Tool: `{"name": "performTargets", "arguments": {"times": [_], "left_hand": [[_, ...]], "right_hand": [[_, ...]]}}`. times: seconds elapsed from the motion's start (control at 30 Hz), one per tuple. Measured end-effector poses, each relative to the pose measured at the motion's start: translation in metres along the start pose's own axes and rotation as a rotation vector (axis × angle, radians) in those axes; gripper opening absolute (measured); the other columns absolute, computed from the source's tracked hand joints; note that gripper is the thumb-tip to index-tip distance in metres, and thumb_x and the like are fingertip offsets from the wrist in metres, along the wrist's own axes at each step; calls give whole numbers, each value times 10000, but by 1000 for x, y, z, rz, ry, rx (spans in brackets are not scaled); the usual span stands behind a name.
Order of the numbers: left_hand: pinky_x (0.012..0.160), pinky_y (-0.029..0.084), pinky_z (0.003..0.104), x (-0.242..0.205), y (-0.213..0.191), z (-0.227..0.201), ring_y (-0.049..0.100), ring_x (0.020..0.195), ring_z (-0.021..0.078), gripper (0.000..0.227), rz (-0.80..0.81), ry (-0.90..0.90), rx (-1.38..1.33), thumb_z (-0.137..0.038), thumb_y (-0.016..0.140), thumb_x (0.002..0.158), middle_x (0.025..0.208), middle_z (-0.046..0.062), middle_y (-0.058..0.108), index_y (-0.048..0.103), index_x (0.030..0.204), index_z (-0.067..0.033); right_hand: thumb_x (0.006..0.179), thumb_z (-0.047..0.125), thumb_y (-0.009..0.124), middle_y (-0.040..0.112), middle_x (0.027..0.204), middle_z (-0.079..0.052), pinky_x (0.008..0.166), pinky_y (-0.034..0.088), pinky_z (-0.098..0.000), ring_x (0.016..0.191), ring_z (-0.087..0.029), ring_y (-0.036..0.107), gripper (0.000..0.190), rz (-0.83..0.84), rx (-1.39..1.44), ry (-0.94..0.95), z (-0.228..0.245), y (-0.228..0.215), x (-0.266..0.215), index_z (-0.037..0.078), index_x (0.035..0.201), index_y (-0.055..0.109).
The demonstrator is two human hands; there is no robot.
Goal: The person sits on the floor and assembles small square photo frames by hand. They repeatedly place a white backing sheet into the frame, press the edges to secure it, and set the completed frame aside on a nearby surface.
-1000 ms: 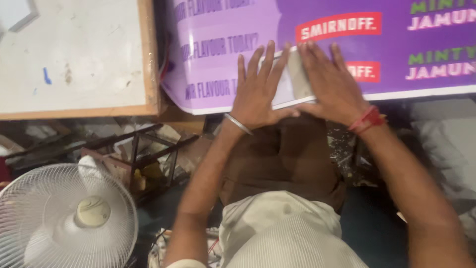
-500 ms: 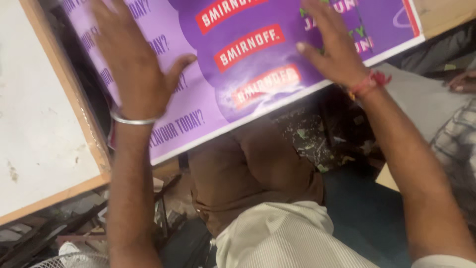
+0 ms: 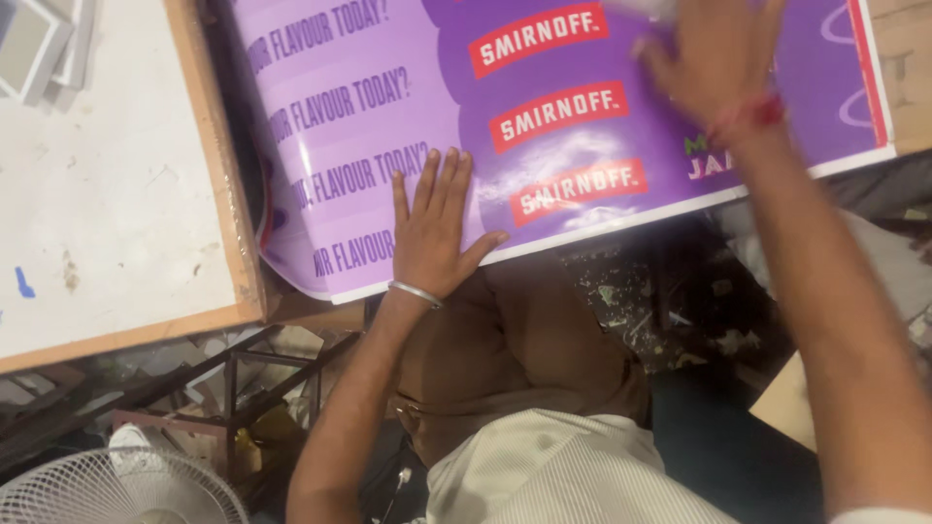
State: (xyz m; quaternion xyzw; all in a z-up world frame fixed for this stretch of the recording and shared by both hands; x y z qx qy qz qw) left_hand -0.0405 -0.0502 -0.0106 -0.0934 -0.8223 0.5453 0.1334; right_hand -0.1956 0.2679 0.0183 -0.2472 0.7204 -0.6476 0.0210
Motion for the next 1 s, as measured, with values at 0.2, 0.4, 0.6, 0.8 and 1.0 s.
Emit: {"name": "performTargets", "arguments": {"times": [0.2, 0.4, 0.6, 0.8, 1.0], "left_hand": [[1287, 91, 628, -3, 6, 2, 311, 1569, 362, 1015, -118, -50, -153, -546, 754, 918, 1653, 193, 380, 251, 1616, -7], [1270, 114, 654, -9, 6, -5, 464, 1461, 326, 1095, -166, -68, -340, -395, 866, 806, 1520, 163, 501, 237, 1623, -26], [1267, 184, 710, -22, -2, -31, 515, 1356, 337, 1217, -111, -78, -305, -499, 903, 743, 1347, 126, 537, 208, 1651, -84], [1016, 154, 873, 32, -11, -39, 195, 1484, 525, 1602, 96, -74, -214, -774, 932, 377, 1594, 251, 248, 134, 1594, -103], [944, 55, 958, 66, -10, -55, 81, 1549, 466, 1589, 412, -95, -117, -825, 879, 452, 1677, 188, 155, 112, 1591, -26]], "right_hand": [[902, 458, 771, 664, 1319, -159, 1006, 371, -535, 1127, -293, 619, 760, 44, 499, -165, 126, -43, -82, 18, 1478, 539], [941, 364, 767, 691, 1219, -25, 1113, 408, -473, 1199, -194, 625, 642, 32, 505, -254, 148, -70, -116, 120, 1499, 562], [789, 581, 787, 597, 1266, -153, 1049, 389, -536, 1211, -282, 553, 1011, 194, 405, -319, 113, -74, -88, 23, 1558, 441], [637, 581, 857, 445, 1562, -151, 1048, 399, -563, 1339, -345, 459, 1268, 410, 199, -350, 93, -71, -55, 38, 1639, 301], [374, 724, 889, 245, 1701, -135, 1168, 121, -732, 1575, -374, 179, 1500, 480, -9, -490, 89, -44, -16, 64, 1586, 300]]}}
Point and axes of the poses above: each hand's wrist, its own x-axis towards the middle knuckle, its own y-axis out of the palm, z = x × y, the point moved 2 cm from there along x, towards the middle knuckle
